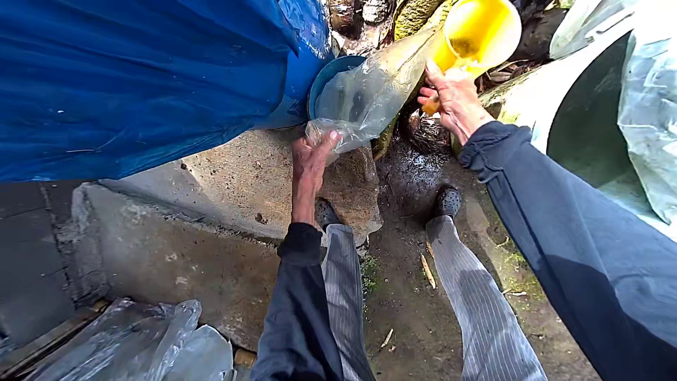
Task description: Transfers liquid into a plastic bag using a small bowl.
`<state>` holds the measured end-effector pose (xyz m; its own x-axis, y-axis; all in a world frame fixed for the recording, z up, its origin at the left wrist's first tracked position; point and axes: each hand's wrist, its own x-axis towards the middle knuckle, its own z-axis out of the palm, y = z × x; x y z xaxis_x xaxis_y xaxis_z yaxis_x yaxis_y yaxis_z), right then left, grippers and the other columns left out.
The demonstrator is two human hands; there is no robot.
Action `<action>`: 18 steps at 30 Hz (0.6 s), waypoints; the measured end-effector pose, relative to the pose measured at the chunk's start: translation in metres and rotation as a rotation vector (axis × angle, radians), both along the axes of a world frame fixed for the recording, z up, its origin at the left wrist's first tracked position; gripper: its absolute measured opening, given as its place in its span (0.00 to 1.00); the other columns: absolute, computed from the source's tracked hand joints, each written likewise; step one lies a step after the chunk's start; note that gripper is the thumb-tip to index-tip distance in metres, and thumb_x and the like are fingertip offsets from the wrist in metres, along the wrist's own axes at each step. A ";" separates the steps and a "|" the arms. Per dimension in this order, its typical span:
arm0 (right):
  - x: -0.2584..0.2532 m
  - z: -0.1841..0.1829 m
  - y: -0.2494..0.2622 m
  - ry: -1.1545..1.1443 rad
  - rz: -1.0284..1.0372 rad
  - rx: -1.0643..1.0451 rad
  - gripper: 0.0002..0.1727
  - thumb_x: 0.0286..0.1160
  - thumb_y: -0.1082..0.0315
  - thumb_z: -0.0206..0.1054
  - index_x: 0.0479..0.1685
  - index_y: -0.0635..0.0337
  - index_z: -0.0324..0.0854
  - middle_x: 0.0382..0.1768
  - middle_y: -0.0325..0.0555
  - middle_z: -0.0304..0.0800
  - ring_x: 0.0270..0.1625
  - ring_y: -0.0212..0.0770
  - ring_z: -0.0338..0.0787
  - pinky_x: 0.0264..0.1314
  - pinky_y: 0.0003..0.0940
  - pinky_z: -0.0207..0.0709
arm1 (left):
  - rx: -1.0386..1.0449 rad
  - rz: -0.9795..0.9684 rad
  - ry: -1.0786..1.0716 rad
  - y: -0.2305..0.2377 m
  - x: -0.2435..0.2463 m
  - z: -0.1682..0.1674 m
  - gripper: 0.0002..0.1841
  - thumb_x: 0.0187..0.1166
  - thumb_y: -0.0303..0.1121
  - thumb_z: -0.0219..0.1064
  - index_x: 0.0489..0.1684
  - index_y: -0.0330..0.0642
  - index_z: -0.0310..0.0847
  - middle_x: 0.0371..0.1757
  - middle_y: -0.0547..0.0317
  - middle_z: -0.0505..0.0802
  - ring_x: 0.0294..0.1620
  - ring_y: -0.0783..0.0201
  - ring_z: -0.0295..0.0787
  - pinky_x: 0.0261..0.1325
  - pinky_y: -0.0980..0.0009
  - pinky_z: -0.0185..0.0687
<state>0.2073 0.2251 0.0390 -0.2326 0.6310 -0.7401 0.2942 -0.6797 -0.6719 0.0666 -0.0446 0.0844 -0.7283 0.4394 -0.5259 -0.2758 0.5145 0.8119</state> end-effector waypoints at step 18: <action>-0.045 0.038 -0.055 0.285 0.141 -0.049 0.28 0.63 0.85 0.76 0.62 0.67 0.67 0.42 0.54 0.93 0.39 0.44 0.96 0.46 0.37 0.93 | 0.092 -0.519 0.084 0.082 -0.007 -0.011 0.45 0.81 0.25 0.65 0.98 0.50 0.40 0.79 0.45 0.82 0.75 0.57 0.83 0.76 0.59 0.80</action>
